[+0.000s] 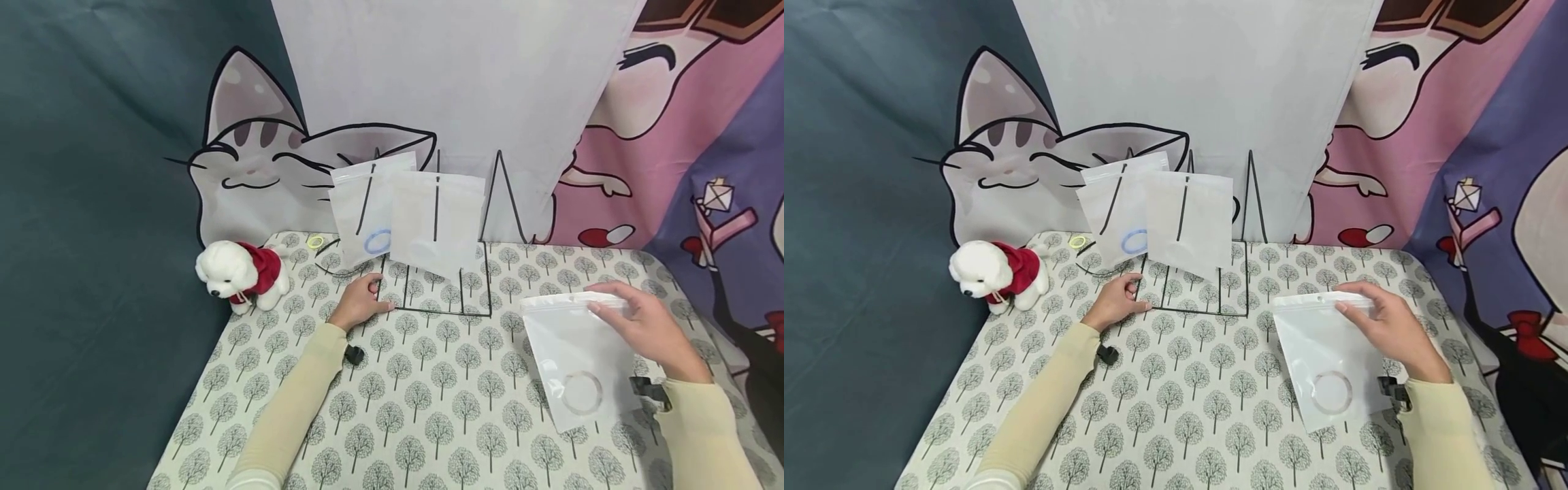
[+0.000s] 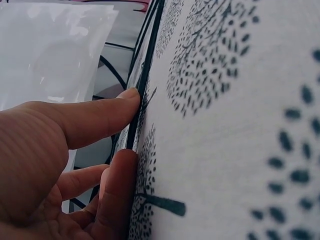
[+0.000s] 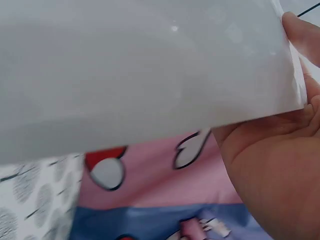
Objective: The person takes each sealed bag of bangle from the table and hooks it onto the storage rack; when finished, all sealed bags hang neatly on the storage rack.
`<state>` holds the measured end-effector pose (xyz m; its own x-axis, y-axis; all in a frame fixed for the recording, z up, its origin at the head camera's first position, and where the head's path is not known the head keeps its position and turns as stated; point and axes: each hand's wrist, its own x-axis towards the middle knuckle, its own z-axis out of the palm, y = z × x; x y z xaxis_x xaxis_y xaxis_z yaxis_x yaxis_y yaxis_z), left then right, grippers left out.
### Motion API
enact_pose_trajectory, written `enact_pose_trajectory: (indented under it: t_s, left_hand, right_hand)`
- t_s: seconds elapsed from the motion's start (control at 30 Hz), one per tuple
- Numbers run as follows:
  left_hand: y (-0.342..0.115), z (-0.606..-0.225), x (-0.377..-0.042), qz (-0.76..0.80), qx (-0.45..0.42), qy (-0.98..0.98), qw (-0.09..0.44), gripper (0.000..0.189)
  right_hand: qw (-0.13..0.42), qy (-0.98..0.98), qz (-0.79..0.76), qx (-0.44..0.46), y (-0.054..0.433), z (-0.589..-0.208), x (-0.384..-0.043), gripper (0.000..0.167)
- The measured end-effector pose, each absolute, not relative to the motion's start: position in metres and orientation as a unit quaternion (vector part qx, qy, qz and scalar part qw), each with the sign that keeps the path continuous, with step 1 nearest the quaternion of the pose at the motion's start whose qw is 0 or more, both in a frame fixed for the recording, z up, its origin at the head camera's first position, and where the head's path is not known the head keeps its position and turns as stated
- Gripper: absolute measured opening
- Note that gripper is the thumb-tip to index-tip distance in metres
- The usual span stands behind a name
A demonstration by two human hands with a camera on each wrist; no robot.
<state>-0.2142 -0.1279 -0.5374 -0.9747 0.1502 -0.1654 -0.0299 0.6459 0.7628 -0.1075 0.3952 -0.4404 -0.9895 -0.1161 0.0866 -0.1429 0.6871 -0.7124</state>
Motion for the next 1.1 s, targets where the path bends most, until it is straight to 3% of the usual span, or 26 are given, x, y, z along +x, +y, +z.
enact_pose_trajectory:
  t_s: [0.47,0.7,1.1]
  left_hand:
    - [-0.128,-0.538,-0.215,0.417,0.033,0.902,0.105,0.086]
    - [-0.128,-0.540,-0.216,0.415,0.034,0.903,0.103,0.089]
    - [-0.127,-0.540,-0.215,0.411,0.029,0.905,0.102,0.088]
  right_hand:
    - [0.114,-0.886,0.431,0.124,0.339,-0.399,-0.101,0.033]
    - [0.206,-0.850,0.438,0.205,0.317,-0.389,-0.109,0.038]
    - [0.273,-0.793,0.503,0.209,0.283,-0.376,-0.135,0.033]
